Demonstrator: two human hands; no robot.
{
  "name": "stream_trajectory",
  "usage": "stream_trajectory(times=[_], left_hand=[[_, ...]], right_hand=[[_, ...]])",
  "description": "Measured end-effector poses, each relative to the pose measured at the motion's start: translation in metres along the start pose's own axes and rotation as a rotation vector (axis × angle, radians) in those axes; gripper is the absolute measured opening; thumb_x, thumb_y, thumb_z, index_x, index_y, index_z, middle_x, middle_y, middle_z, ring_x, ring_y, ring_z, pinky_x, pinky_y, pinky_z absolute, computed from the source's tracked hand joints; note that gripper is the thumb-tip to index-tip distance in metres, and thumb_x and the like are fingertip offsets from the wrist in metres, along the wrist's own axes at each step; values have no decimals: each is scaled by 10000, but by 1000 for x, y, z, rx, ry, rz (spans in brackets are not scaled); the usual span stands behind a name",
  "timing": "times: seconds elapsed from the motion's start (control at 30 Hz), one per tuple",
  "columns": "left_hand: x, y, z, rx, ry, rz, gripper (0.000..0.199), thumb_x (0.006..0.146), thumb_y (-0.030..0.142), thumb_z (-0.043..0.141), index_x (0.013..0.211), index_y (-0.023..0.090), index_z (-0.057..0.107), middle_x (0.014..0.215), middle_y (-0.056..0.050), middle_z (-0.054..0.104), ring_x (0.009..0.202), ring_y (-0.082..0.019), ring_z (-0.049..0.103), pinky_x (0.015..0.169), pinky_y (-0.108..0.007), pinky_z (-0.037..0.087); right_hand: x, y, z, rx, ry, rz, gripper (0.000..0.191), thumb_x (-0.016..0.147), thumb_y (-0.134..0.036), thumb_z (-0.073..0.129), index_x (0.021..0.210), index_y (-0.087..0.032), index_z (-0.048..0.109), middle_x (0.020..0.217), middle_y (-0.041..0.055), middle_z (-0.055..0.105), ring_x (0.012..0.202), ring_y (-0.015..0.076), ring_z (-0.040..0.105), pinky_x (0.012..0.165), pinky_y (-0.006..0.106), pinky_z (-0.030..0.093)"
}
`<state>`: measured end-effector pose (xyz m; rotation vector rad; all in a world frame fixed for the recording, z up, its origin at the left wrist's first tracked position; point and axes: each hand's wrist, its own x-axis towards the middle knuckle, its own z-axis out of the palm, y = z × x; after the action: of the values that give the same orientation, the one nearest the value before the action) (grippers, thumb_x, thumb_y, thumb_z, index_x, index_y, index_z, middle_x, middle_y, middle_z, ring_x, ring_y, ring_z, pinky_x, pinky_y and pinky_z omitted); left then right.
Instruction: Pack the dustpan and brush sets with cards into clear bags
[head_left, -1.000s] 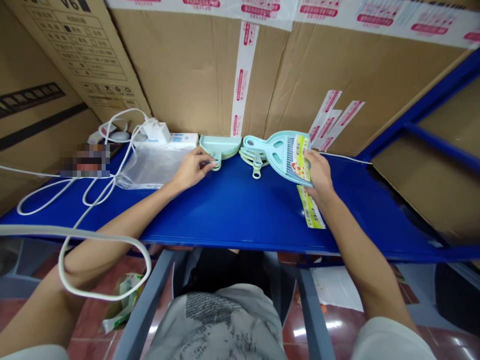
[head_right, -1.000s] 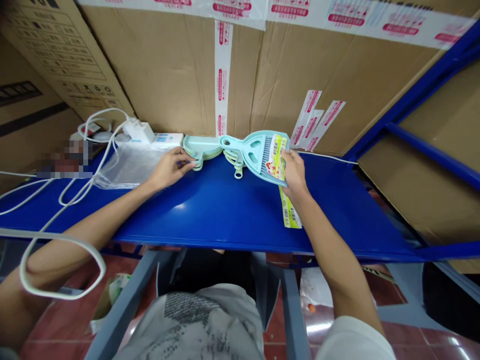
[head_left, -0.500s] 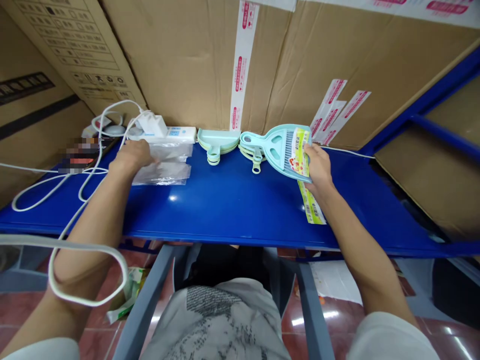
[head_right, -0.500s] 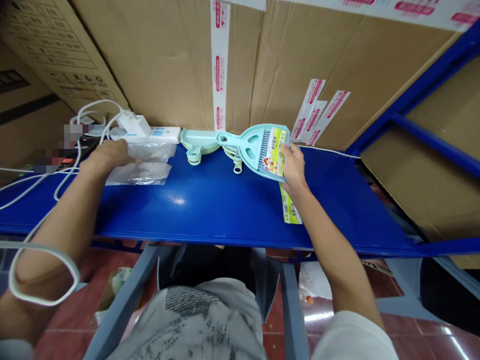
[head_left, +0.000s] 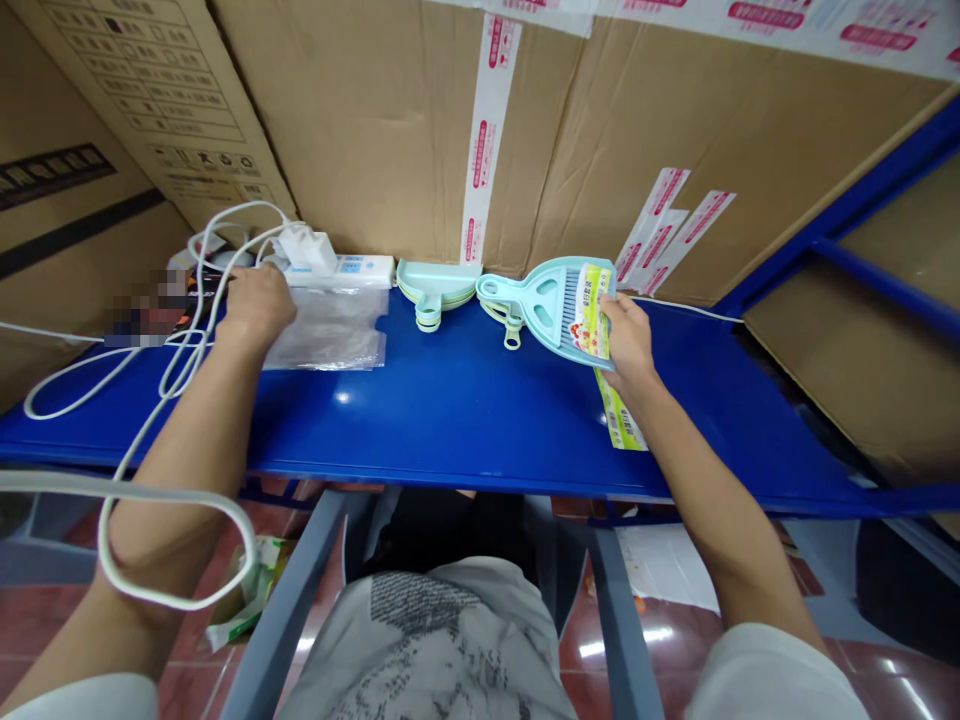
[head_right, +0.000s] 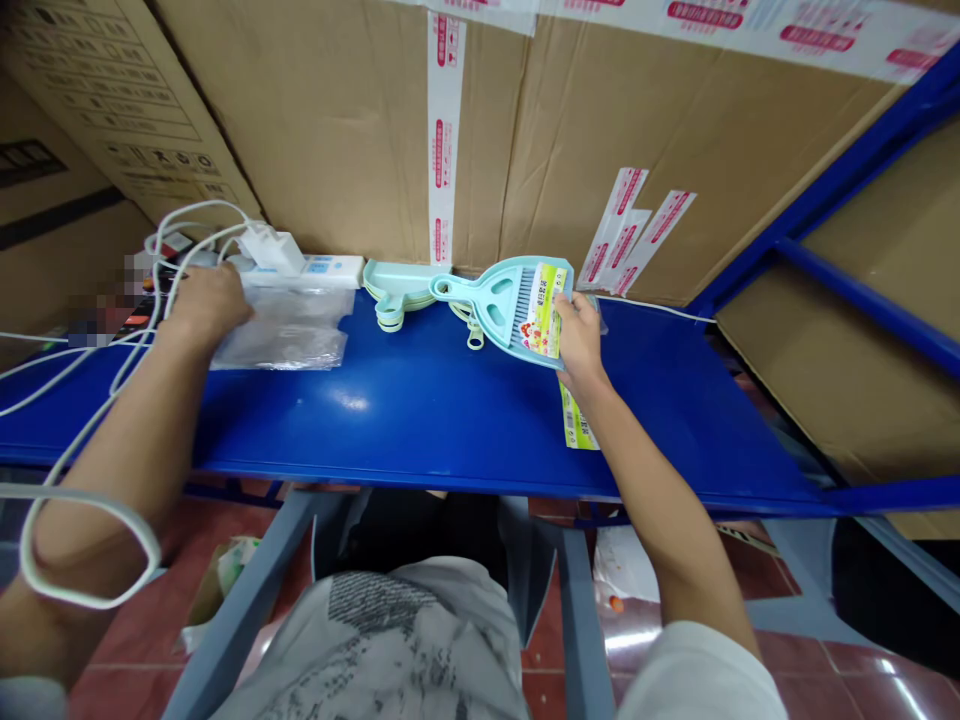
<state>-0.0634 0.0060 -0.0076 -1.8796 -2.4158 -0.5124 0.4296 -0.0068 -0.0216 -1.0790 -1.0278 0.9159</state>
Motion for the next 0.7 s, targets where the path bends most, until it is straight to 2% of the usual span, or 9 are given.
stream_trajectory(times=[0.1,0.17,0.27,0.37,0.5,0.57,0.63,0.7], left_hand=[[-5,7,-11,202,-18,-111,373,739,103,658,1096,-4,646,1199,-321,718,1154,-408,684,989,-539,558],[-7,9,-21,179,-21,-99,374,724,109,696,1091,37,688,1156,-244,752,1117,-370,693,1000,-531,564],[-8,6,-36,44,58,-92,342,738,159,756,1076,106,740,992,-127,774,1039,-307,697,1027,-514,561],[-10,4,-44,-192,181,-84,288,821,153,703,1100,117,767,841,-53,744,851,-200,698,956,-428,591],[-16,16,-42,-502,453,26,231,927,200,617,1098,95,731,936,-67,755,746,-132,665,804,-334,588],[-20,29,-42,-719,522,122,206,937,285,652,1055,119,685,928,-61,735,694,-119,635,722,-305,576],[-24,41,-46,-1008,515,229,257,909,388,715,988,156,639,869,-37,691,612,-106,589,610,-273,533],[-28,49,-51,-1211,418,297,345,828,468,811,895,181,631,800,-20,646,560,-94,540,517,-247,456]], right_hand=[[-1,0,1,0,-7,17,329,817,-516,805,963,-260,658,900,32,790,889,272,802,719,404,687],[-3,-1,3,7,4,29,315,822,-501,807,958,-256,662,895,32,793,887,273,802,715,405,686],[-5,-2,5,29,22,39,285,830,-474,808,953,-253,674,884,22,796,868,266,801,707,398,686],[-5,-2,5,30,25,43,256,836,-451,809,939,-253,684,878,20,795,850,260,802,700,391,689],[-3,-2,3,23,26,34,248,834,-450,808,936,-259,688,877,22,792,850,265,803,695,398,693],[-2,-1,2,25,29,30,263,823,-456,815,933,-255,687,878,27,791,861,270,804,704,403,694],[-1,0,2,26,26,19,288,810,-474,824,934,-255,683,876,30,790,871,273,805,707,404,692],[-1,0,2,27,15,9,316,803,-499,826,948,-258,682,876,29,788,880,276,805,710,403,690]])
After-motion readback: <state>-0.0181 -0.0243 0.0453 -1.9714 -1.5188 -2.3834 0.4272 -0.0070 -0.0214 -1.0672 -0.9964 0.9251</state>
